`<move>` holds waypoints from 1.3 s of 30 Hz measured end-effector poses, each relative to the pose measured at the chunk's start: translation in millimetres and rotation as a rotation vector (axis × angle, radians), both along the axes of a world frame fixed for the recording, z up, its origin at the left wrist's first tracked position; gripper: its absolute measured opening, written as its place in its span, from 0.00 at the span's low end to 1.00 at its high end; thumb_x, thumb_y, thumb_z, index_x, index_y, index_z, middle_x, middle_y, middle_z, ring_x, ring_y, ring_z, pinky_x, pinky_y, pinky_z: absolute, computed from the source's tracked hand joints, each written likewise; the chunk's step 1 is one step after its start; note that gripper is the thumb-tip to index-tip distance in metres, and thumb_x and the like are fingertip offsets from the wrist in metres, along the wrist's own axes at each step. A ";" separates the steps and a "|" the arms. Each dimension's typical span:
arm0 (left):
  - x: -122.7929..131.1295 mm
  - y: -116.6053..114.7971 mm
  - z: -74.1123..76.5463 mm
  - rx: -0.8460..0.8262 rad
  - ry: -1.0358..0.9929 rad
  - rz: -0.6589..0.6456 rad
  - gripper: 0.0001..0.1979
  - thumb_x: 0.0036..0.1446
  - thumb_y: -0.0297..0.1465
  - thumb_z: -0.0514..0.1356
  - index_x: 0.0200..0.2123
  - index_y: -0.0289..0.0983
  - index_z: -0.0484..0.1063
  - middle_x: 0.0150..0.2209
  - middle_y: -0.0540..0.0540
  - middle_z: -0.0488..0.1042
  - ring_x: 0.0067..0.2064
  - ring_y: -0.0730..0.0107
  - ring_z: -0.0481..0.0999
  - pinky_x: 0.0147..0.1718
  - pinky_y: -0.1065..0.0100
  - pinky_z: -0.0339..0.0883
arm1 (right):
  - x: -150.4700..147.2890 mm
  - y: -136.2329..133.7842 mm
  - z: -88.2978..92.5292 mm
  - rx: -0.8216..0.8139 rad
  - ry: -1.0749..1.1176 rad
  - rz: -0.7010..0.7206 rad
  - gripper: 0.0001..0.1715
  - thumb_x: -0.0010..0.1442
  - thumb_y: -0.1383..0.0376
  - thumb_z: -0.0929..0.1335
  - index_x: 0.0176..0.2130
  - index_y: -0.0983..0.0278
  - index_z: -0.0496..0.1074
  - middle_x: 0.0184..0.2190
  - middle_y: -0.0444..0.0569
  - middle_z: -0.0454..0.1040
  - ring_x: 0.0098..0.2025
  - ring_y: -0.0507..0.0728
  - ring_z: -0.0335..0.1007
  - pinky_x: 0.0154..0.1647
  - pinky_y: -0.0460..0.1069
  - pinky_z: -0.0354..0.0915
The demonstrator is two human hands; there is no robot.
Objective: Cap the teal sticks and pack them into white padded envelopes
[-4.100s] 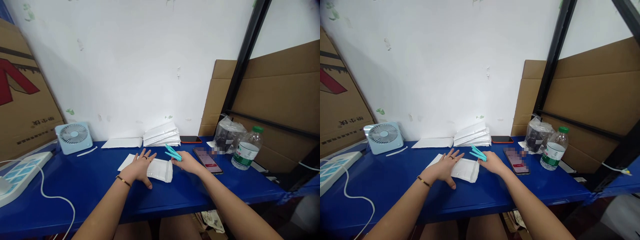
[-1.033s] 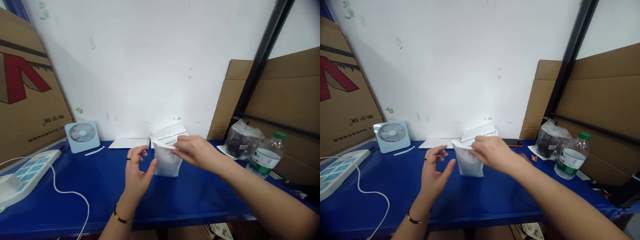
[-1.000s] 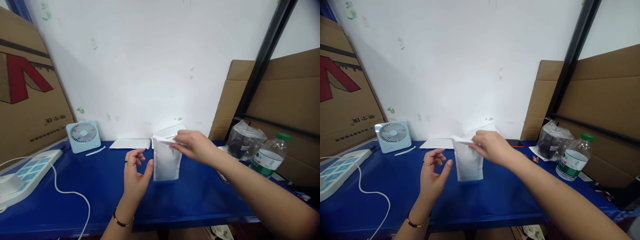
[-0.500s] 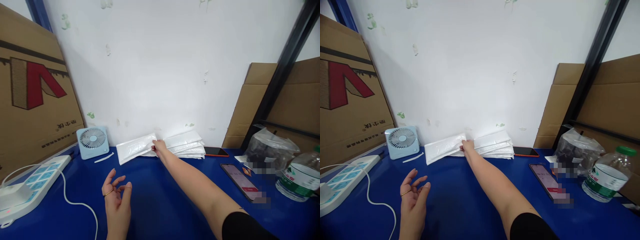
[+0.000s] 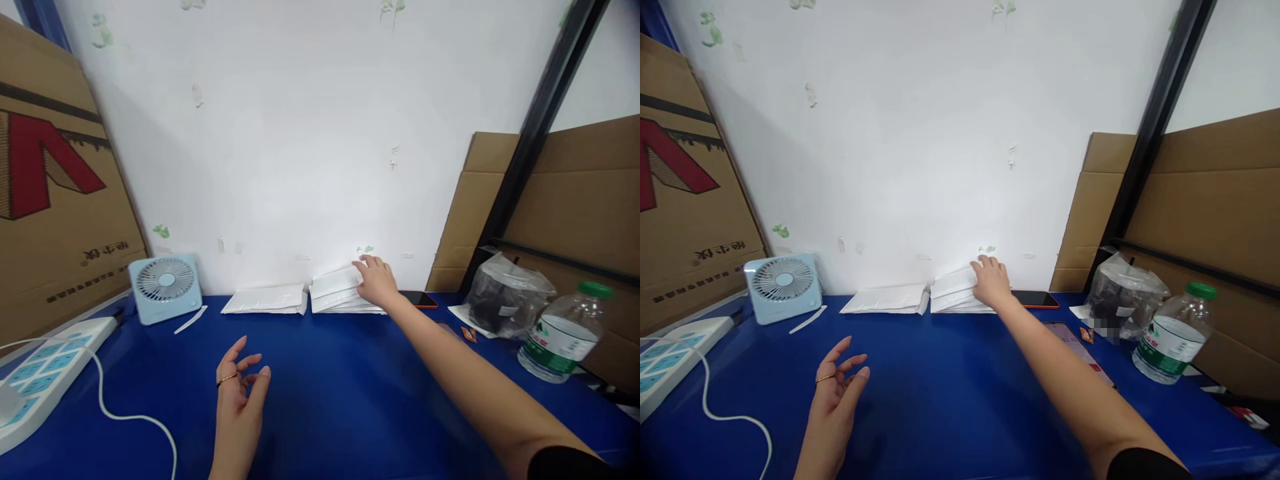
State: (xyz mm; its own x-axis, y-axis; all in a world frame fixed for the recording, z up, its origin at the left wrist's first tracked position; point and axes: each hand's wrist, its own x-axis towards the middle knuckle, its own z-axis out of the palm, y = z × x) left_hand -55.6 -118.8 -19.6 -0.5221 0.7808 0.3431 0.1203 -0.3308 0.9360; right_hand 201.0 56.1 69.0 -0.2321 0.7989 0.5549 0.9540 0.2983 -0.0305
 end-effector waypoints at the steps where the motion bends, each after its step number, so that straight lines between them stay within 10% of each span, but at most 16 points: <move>1: 5.4 -1.4 1.6 -0.024 -0.033 -0.057 0.29 0.48 0.38 0.61 0.55 0.45 0.58 0.48 0.45 0.64 0.46 0.65 0.68 0.37 0.69 0.66 | 14.3 3.9 4.6 0.012 -0.111 -0.064 0.30 0.46 0.73 0.65 0.51 0.66 0.65 0.54 0.59 0.60 0.56 0.66 0.51 0.54 0.57 0.50; 5: 39.1 -5.2 8.5 -0.116 -0.260 -0.303 0.26 0.52 0.37 0.59 0.54 0.46 0.59 0.55 0.45 0.61 0.49 0.66 0.68 0.41 0.68 0.64 | 36.7 15.2 18.4 0.002 -0.326 -0.031 0.14 0.54 0.71 0.62 0.39 0.69 0.72 0.44 0.59 0.69 0.50 0.62 0.59 0.51 0.54 0.49; 12: 111.7 14.4 31.9 -0.348 -0.954 -0.814 0.25 0.54 0.46 0.52 0.51 0.38 0.61 0.54 0.37 0.63 0.54 0.60 0.67 0.47 0.61 0.66 | 17.4 -43.7 30.9 0.230 -0.212 0.237 0.20 0.65 0.65 0.54 0.49 0.62 0.68 0.42 0.51 0.73 0.41 0.56 0.67 0.38 0.49 0.59; 20: 108.8 38.2 52.5 0.093 -1.103 -0.467 0.18 0.53 0.43 0.53 0.41 0.37 0.68 0.39 0.43 0.74 0.48 0.60 0.71 0.47 0.61 0.66 | 53.6 -151.6 -5.6 -0.001 -0.181 0.840 0.21 0.63 0.69 0.58 0.54 0.57 0.65 0.45 0.48 0.73 0.53 0.55 0.64 0.53 0.54 0.60; 23: 99.9 43.2 61.8 0.194 -1.115 -0.327 0.15 0.49 0.37 0.57 0.40 0.39 0.69 0.31 0.49 0.73 0.40 0.66 0.74 0.43 0.64 0.67 | 63.3 -149.8 -34.1 -0.127 0.298 0.902 0.19 0.62 0.67 0.59 0.50 0.54 0.69 0.46 0.46 0.73 0.55 0.57 0.62 0.59 0.57 0.54; 26: 102.1 43.9 79.3 0.313 -1.080 -0.307 0.16 0.48 0.35 0.60 0.42 0.43 0.68 0.29 0.53 0.71 0.37 0.70 0.74 0.41 0.66 0.67 | 50.2 -137.6 -64.6 -0.192 1.332 0.668 0.20 0.61 0.61 0.59 0.52 0.58 0.66 0.53 0.50 0.67 0.57 0.60 0.59 0.58 0.60 0.55; 30: 119.3 39.2 100.2 0.390 -0.892 -0.377 0.19 0.48 0.36 0.61 0.46 0.46 0.67 0.36 0.52 0.72 0.41 0.68 0.74 0.44 0.64 0.65 | 11.5 -125.6 -83.4 -0.778 2.198 0.576 0.25 0.61 0.53 0.55 0.42 0.65 0.71 0.43 0.55 0.74 0.46 0.60 0.70 0.48 0.58 0.65; 39: 129.6 34.5 107.5 0.414 -0.574 -0.398 0.25 0.50 0.34 0.61 0.52 0.46 0.63 0.42 0.47 0.70 0.43 0.64 0.73 0.44 0.63 0.66 | -21.0 -120.0 -80.6 -0.991 2.666 0.467 0.18 0.63 0.58 0.55 0.39 0.64 0.68 0.28 0.48 0.77 0.31 0.55 0.74 0.35 0.50 0.68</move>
State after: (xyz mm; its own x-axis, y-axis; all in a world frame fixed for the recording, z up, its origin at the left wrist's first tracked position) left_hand 74.0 -84.4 87.9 -0.4146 0.8132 0.4084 -0.5407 -0.5811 0.6082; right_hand 180.0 -63.9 -11.5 -0.2920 0.9198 -0.2623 -0.9030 -0.3554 -0.2412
